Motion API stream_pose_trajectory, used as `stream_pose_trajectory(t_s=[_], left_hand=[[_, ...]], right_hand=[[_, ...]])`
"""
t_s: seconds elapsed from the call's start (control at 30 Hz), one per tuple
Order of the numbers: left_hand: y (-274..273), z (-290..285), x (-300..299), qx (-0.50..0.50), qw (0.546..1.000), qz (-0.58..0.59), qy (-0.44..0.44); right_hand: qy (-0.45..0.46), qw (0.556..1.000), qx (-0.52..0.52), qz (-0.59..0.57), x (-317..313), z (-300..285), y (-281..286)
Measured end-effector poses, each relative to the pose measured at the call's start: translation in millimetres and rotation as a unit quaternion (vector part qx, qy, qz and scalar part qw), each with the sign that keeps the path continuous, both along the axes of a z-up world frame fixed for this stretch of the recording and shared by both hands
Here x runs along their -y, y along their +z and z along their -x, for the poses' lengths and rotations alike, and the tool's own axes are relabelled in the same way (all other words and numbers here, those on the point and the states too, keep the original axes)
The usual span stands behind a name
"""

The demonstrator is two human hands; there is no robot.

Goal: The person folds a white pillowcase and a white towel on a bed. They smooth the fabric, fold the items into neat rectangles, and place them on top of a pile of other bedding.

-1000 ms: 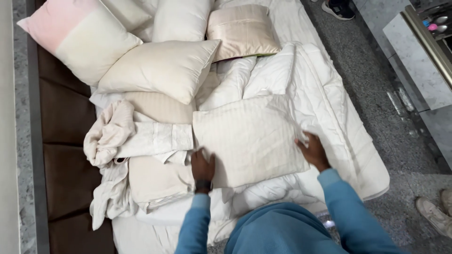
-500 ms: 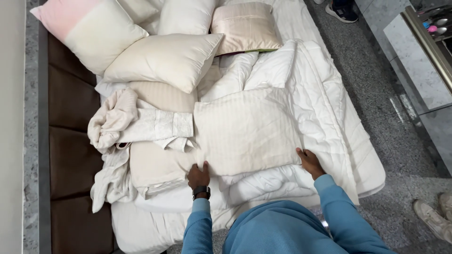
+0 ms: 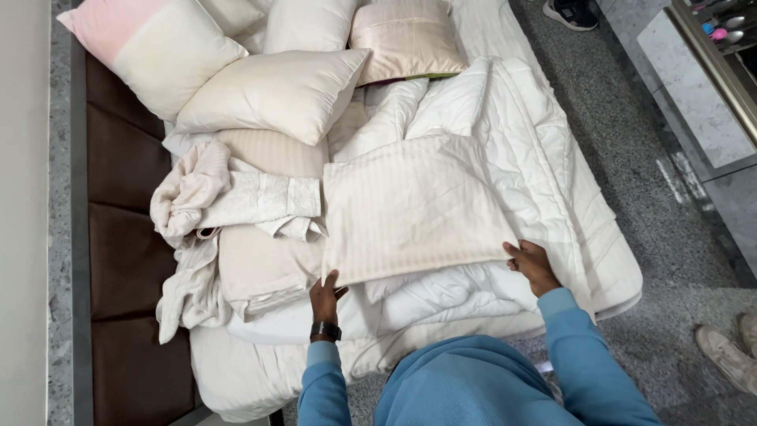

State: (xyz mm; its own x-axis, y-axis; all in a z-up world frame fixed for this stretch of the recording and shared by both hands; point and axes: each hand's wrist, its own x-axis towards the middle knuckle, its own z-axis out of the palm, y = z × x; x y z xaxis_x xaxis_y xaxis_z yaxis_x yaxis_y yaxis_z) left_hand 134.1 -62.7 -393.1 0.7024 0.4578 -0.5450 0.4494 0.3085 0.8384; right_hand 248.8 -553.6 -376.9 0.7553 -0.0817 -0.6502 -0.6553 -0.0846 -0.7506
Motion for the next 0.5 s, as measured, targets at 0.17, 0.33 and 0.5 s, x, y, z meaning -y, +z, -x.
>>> stream_pose_trajectory(t_s=[0.17, 0.33, 0.5], left_hand=[[32.1, 6.5, 15.9, 0.089, 0.993, 0.067, 0.033], [41.3, 13.9, 18.8, 0.12, 0.987, 0.083, 0.073], [31.3, 42.9, 2.5, 0.24, 0.95, 0.163, 0.116]], right_hand=[[-0.033, 0.999, 0.02, -0.021, 7.2, 17.7, 36.6], [-0.012, 1.0, 0.008, -0.024, 17.5, 39.4, 31.9], [0.081, 0.997, -0.015, -0.008, 17.9, 57.9, 66.5]])
